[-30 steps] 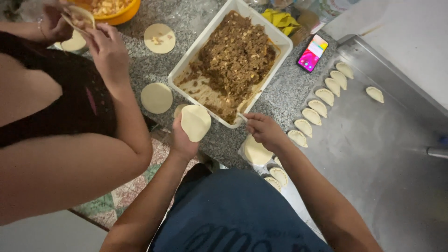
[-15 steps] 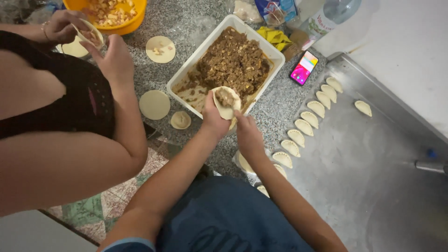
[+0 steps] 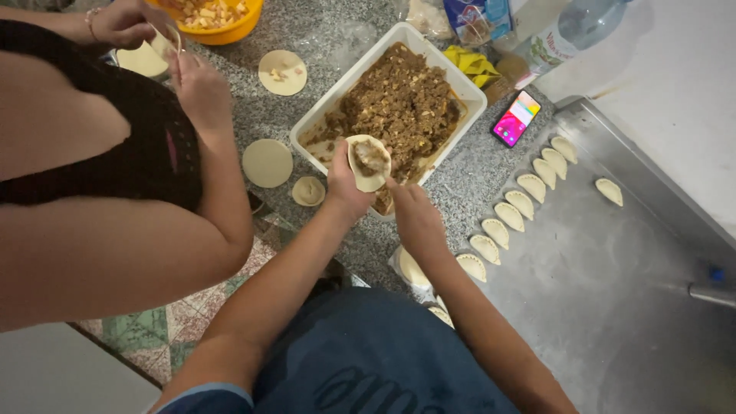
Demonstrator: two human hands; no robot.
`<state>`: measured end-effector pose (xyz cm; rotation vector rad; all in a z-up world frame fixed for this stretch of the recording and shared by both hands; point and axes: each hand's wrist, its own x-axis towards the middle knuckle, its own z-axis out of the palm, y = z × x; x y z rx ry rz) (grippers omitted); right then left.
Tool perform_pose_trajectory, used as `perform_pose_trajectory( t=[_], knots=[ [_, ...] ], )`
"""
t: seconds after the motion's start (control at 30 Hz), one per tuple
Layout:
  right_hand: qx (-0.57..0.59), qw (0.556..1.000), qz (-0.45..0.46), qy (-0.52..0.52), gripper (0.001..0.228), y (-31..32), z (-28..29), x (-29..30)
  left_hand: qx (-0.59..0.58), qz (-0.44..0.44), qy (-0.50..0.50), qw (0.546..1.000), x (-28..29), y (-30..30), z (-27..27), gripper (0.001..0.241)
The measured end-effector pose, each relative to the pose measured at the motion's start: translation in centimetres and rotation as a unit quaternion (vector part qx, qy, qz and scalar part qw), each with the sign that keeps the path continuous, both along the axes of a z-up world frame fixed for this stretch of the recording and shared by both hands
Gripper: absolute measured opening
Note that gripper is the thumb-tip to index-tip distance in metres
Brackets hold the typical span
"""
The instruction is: Assembling empanadas by placing meat filling onto dough circles and folding them to seal.
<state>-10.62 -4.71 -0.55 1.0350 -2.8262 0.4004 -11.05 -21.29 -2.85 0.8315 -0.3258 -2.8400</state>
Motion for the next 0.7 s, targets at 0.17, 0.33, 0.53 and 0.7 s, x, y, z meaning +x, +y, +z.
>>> perform_pose_trajectory(
  t=[0.17,0.33,0.53,0.7],
  knots=[
    [-0.092,0.995,0.002,-0.026,0.032,1.2,0.1,-2.2,-0.028,0.077,-0.022,0.996,3.8,-2.4,-0.1,0.069],
    [0.051,0.993,0.059,-0.084,0.021,1.2,-6.4,-6.7,-0.008,0.061,-0.053,0.997,8.0,-5.0,-2.1,0.063],
    [0.152,0.978,0.130,-0.059,0.021,-0.6,-7.7,-5.5,0.042,0.048,-0.077,0.995,11.7,-5.1,-3.8,0.071],
    [0.231,0.930,0.101,-0.269,0.027,-2.3,-0.8,-4.5,0.049,0.050,-0.061,0.996,12.0,-5.4,-4.6,0.070]
  ],
)
